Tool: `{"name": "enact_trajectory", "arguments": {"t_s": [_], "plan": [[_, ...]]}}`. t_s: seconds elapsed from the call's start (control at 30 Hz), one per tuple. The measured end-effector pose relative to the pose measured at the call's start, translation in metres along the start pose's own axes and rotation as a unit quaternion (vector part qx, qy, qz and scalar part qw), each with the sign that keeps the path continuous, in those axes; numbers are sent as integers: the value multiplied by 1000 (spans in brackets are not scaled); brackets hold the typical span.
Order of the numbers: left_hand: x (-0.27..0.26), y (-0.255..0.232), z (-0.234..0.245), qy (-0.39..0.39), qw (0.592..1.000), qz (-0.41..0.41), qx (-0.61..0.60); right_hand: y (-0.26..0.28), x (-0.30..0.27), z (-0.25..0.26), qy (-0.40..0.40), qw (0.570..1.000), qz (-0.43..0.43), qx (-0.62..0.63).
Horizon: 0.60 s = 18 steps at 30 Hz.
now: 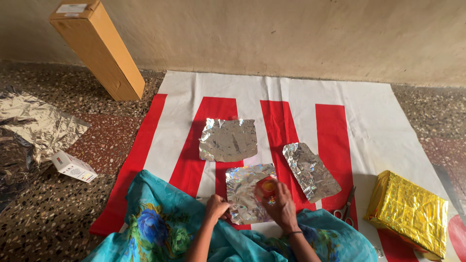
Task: The person wraps a small red box using shiny silver and purple wrapping paper. They fold the paper around the box, smooth the edges, and secure the folds by hand. A second person is visible nearby handling similar materials.
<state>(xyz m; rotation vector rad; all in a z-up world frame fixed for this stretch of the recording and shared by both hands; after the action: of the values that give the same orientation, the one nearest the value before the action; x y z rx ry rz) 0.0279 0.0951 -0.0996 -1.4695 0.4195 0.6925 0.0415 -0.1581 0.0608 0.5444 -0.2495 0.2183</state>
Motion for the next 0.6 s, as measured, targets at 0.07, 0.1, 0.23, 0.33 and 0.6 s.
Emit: {"name": "enact_trajectory", "arguments": {"t_s": [0.07,0.1,0.23,0.33,0.6], "plan": [[3,14,-13,19,998,-3,-63,-14,3,7,-14,997,-51,58],[4,21,-22,33,995,-4,-95,-19,4,10,-20,993,-75,88],[9,46,-68,90,984,-2,-154,-28,5,16,-2,982,-84,171],[5,65,-104,124,976,53,-172,-27,2,11,8,980,-11,200],[-24,81,-155,273,930,42,-242,-43,-4,-20,36,991,70,110]]}}
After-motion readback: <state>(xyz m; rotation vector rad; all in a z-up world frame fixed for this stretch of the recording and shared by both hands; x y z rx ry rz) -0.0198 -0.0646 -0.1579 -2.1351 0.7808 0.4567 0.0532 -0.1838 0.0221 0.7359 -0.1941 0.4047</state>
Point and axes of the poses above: each hand's wrist, its own x-axis towards the middle knuckle, its own z-axis out of the back of the hand, y = z × x, the point moved 4 cm from there along x, towards the middle knuckle, and after that the axes turned 9 degrees about -x, right-handed, at the moved point
